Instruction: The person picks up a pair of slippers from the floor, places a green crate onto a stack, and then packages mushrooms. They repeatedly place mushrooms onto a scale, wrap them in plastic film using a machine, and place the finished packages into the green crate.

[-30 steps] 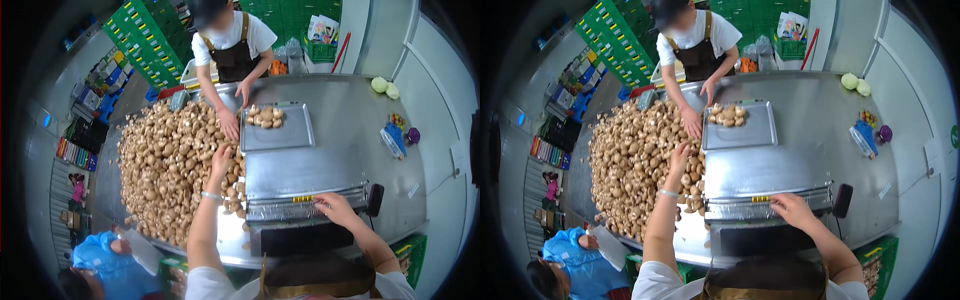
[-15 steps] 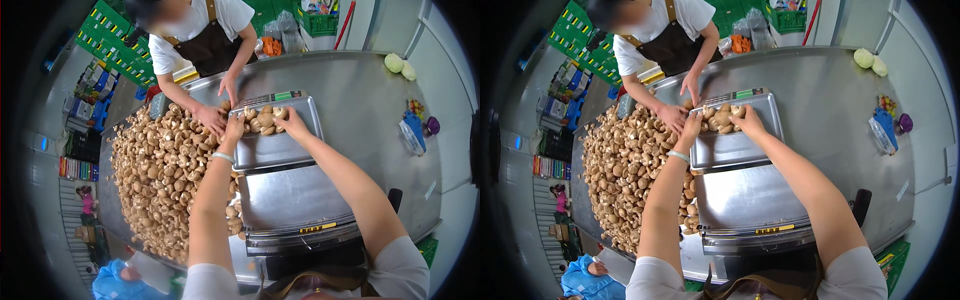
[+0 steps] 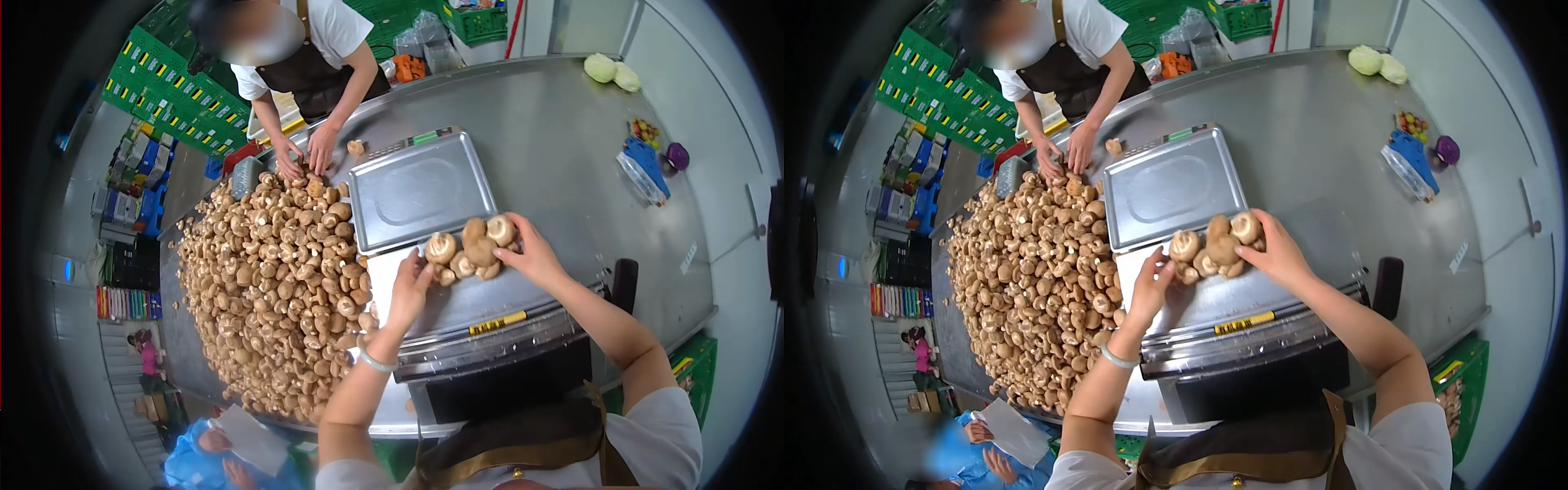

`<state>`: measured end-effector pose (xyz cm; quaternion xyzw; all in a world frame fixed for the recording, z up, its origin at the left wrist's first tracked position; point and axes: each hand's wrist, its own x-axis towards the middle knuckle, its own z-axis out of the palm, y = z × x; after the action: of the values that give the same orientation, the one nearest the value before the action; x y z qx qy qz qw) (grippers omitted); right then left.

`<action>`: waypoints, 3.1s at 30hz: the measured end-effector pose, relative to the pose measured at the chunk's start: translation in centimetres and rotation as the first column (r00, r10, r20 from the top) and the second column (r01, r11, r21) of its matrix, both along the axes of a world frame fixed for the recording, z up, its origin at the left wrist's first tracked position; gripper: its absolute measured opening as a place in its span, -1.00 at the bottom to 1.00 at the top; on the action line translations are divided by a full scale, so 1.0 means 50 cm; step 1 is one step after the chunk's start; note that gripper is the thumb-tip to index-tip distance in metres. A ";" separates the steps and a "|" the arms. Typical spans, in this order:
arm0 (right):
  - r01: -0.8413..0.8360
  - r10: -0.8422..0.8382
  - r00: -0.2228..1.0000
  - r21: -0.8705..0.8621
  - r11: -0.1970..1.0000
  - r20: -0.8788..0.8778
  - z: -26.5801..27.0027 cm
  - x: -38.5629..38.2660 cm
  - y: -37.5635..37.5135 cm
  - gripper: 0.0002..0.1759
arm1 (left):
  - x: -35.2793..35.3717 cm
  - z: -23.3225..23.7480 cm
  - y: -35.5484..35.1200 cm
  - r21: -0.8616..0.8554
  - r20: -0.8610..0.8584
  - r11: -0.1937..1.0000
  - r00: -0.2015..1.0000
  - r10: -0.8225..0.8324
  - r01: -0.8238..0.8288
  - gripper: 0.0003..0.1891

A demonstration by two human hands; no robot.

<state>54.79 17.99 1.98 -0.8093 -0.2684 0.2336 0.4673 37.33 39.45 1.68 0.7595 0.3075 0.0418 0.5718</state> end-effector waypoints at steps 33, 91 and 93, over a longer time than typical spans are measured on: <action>0.326 0.064 0.900 0.763 0.559 -0.431 0.194 -0.031 -0.223 -0.80 | -0.070 0.283 -0.116 -0.672 0.479 0.739 0.738 0.475 -0.040 -0.75; 0.659 -0.660 0.746 -0.044 0.751 -0.090 -0.144 -0.535 -0.653 -0.90 | -0.409 -0.144 -0.451 0.715 0.020 0.699 1.000 -0.016 -0.003 -0.78; 0.701 -0.681 0.701 -0.031 0.712 0.210 -0.242 -0.565 -0.628 -0.87 | -0.359 -0.158 -0.467 0.878 -0.029 0.456 0.966 -0.256 0.148 -0.77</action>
<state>26.53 -13.40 -10.14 -0.8927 0.0265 -0.0203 0.4495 19.37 16.12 -6.25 0.9713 0.1199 0.1646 0.1227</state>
